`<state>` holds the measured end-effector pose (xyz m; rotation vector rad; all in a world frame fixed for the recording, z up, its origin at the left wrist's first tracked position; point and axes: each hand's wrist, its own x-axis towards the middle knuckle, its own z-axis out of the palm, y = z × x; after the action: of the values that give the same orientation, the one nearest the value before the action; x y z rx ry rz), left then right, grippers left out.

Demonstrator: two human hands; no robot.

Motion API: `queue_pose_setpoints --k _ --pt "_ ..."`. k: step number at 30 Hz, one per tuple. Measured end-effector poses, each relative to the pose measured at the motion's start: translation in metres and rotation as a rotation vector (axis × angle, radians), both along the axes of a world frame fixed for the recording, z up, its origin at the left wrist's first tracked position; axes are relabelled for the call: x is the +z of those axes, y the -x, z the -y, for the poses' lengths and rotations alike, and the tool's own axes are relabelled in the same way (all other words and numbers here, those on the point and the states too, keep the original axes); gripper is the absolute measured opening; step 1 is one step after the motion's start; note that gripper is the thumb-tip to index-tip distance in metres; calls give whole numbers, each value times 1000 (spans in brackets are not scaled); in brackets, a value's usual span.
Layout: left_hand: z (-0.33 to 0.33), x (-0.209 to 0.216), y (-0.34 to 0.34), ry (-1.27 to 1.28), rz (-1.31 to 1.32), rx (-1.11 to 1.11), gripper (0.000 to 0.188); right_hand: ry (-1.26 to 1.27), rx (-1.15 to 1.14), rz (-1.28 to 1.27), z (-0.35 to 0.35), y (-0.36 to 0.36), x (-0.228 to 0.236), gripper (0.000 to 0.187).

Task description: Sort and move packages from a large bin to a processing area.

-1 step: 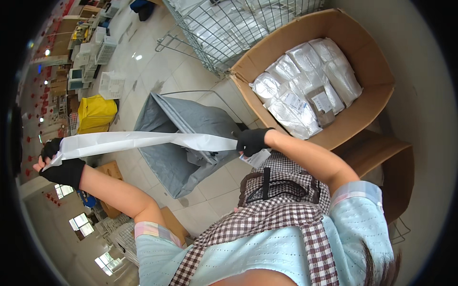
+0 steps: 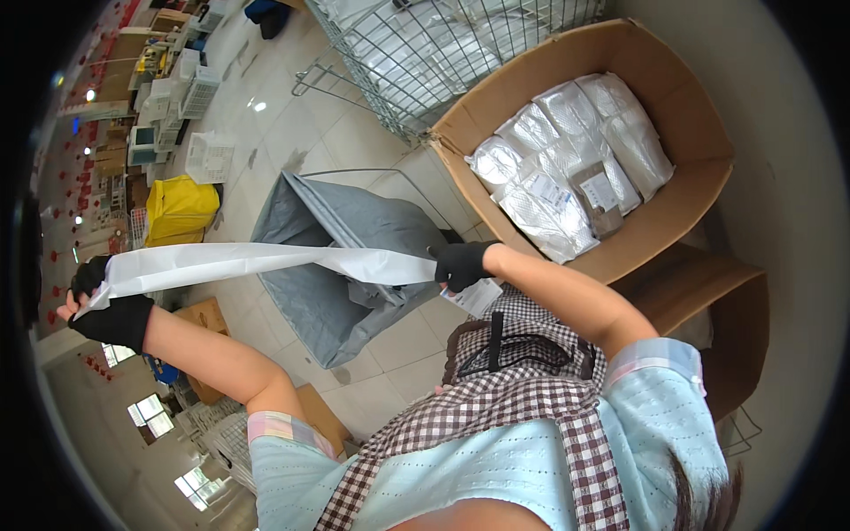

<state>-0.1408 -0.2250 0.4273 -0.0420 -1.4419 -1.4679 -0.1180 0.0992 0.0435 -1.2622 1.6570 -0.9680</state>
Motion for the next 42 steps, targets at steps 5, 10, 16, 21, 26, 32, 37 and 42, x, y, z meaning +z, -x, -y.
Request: queue_pose_setpoints --k 5,10,16,21,26,32,37,42 --pt "-19 29 -13 121 19 -203 29 -128 -77 357 37 -19 -33 32" --pt "-12 18 -23 202 143 -421 33 -4 -191 204 40 -23 -63 31" --pt "-14 24 -18 271 52 -217 31 116 -110 260 89 2 -16 28" --pt "-25 29 -11 95 -164 -551 31 117 -14 300 70 -7 30 27" --pt "-37 -124 21 894 738 -545 85 384 -52 587 -9 47 105 19" --pt "-163 -262 -43 -590 1041 -1561 78 468 -191 628 -38 89 155 17" --pt "-150 -276 -27 -27 1071 -1000 22 456 -335 859 -84 72 130 14" --pt "-158 -257 -12 -670 694 -934 20 109 -549 780 -88 50 89 16"
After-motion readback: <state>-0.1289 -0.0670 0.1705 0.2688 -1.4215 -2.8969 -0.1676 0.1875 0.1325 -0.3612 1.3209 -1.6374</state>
